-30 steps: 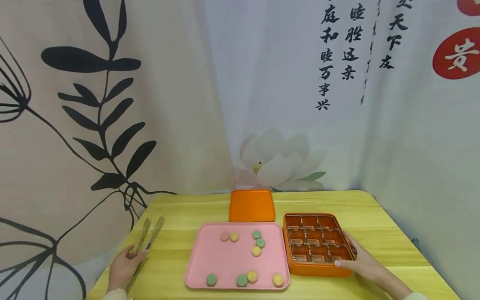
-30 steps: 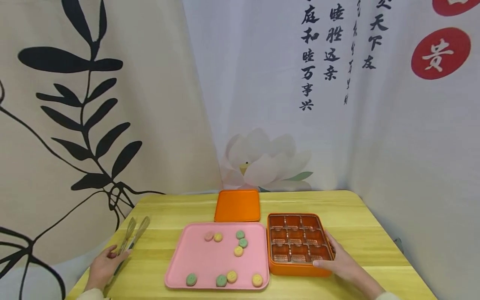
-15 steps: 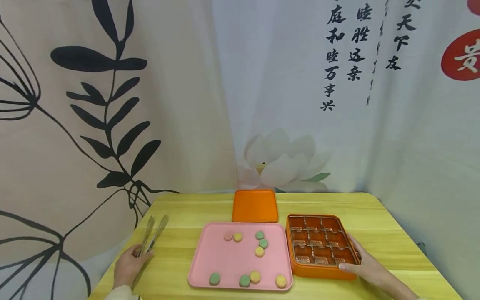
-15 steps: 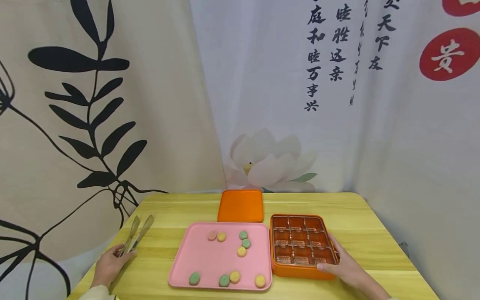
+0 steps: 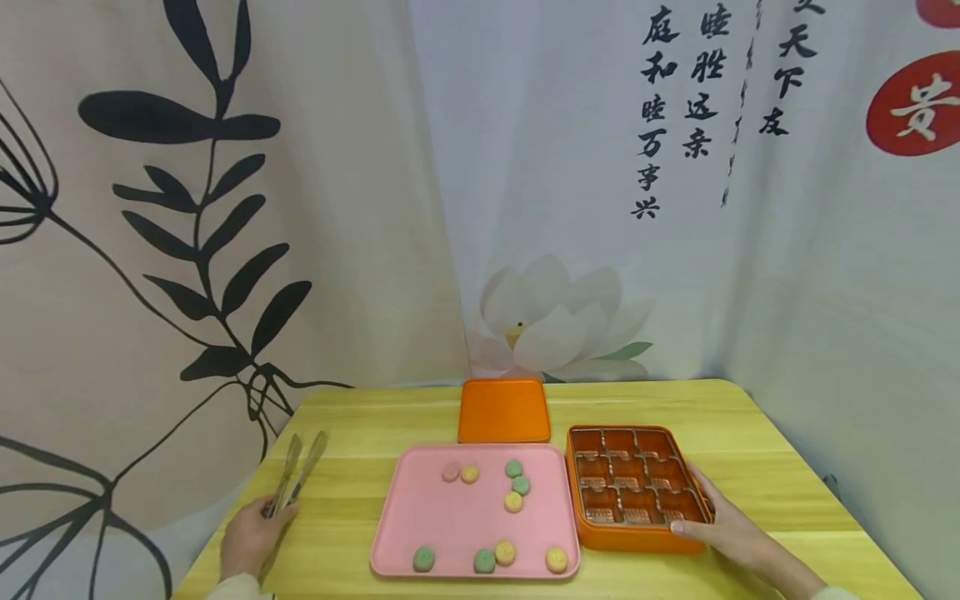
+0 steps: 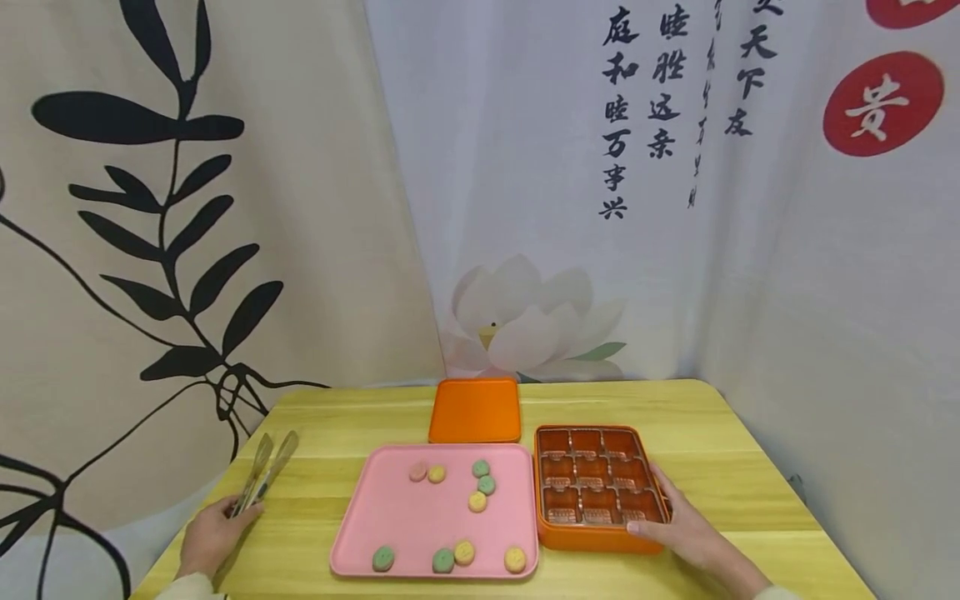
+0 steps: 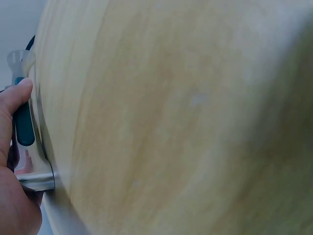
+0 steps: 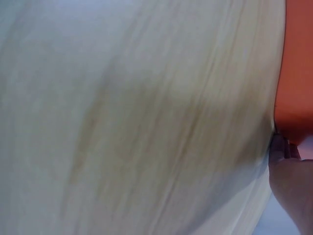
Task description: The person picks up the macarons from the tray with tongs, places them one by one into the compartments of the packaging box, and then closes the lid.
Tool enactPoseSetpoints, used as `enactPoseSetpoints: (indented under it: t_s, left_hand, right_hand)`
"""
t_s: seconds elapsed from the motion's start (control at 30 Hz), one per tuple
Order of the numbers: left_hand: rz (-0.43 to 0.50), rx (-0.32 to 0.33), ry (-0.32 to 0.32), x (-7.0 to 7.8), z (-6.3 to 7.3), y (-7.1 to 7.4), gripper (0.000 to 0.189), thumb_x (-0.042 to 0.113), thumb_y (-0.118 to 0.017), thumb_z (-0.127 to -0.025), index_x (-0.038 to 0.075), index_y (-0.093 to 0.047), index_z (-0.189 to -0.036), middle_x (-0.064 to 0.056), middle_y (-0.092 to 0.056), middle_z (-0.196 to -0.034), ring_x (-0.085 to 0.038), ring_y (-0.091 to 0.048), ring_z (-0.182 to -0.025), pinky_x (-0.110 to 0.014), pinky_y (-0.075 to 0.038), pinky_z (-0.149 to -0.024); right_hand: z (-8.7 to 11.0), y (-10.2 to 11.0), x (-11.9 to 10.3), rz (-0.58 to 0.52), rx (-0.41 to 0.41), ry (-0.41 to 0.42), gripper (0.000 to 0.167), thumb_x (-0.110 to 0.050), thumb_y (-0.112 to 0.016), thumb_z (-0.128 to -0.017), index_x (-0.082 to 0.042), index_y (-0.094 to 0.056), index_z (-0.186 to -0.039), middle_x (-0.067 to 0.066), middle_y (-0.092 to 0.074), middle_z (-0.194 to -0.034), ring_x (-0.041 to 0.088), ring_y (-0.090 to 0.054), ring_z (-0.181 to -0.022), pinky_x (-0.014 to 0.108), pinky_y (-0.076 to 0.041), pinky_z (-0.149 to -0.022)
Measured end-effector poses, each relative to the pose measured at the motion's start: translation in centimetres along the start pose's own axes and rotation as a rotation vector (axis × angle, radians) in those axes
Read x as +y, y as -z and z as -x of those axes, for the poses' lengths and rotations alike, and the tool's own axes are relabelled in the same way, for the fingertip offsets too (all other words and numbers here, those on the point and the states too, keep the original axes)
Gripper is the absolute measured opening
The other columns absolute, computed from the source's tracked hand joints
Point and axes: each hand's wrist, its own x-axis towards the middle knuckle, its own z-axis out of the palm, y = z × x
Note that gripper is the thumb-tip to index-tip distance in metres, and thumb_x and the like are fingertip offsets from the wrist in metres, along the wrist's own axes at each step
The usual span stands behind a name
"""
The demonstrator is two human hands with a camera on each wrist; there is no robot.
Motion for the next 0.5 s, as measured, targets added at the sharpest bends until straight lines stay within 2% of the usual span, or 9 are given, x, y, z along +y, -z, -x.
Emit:
enactPoseSetpoints:
  t_s: [0.13, 0.2, 0.37, 0.43, 0.5]
  left_hand:
    - [-0.003, 0.016, -0.029, -0.2, -0.4, -0.1, 0.07, 0.044, -0.068, -0.092, -0.013, -0.054, -0.129, -0.033, -0.061, -0.116, -0.049, -0.057, -0.105, -0.061, -0.045, -0.086]
    - [-0.001, 0.026, -0.052, -0.1, -0.6, -0.1, 0.067, 0.041, -0.068, -0.092, -0.013, -0.054, -0.129, -0.032, -0.061, -0.114, -0.048, -0.058, -0.103, -0.06, -0.045, -0.085]
    - [-0.002, 0.063, -0.124, 0.9, -0.9, 0.1, 0.057, 0.029, -0.067, -0.093, -0.011, -0.055, -0.131, -0.033, -0.061, -0.114, -0.048, -0.058, -0.102, -0.06, -0.044, -0.085]
    - [-0.007, 0.067, -0.15, 1.3, -1.0, 0.3, 0.053, 0.026, -0.066, -0.094, -0.01, -0.056, -0.131, -0.033, -0.06, -0.115, -0.048, -0.058, -0.103, -0.061, -0.044, -0.086]
    - [-0.02, 0.068, -0.171, 1.6, -1.1, 0.4, 0.049, 0.024, -0.066, -0.094, -0.009, -0.058, -0.129, -0.031, -0.061, -0.11, -0.045, -0.059, -0.098, -0.059, -0.045, -0.083]
  right_hand:
    - [0.2, -0.1, -0.1, 0.039, 0.015, -0.017, 0.106, -0.027, -0.071, -0.092, -0.007, 0.01, -0.157, 0.04, -0.005, -0.154, 0.058, -0.027, -0.134, 0.064, -0.032, -0.103]
    - [0.2, -0.1, -0.2, 0.051, 0.021, -0.026, 0.106, -0.028, -0.071, -0.092, -0.007, 0.01, -0.157, 0.04, -0.002, -0.155, 0.06, -0.021, -0.136, 0.069, -0.027, -0.103]
    - [0.3, -0.2, -0.2, 0.055, 0.032, -0.002, 0.106, -0.024, -0.071, -0.092, -0.007, 0.01, -0.157, 0.036, 0.006, -0.156, 0.061, -0.007, -0.138, 0.074, -0.015, -0.104]
    - [0.3, -0.2, -0.1, 0.048, 0.032, 0.008, 0.105, -0.023, -0.071, -0.092, -0.007, 0.01, -0.157, 0.037, 0.003, -0.156, 0.06, -0.016, -0.137, 0.071, -0.018, -0.105]
    - [0.2, -0.3, -0.1, 0.042, 0.033, 0.013, 0.105, -0.023, -0.071, -0.092, -0.007, 0.01, -0.158, 0.038, 0.0, -0.156, 0.058, -0.027, -0.135, 0.067, -0.024, -0.106]
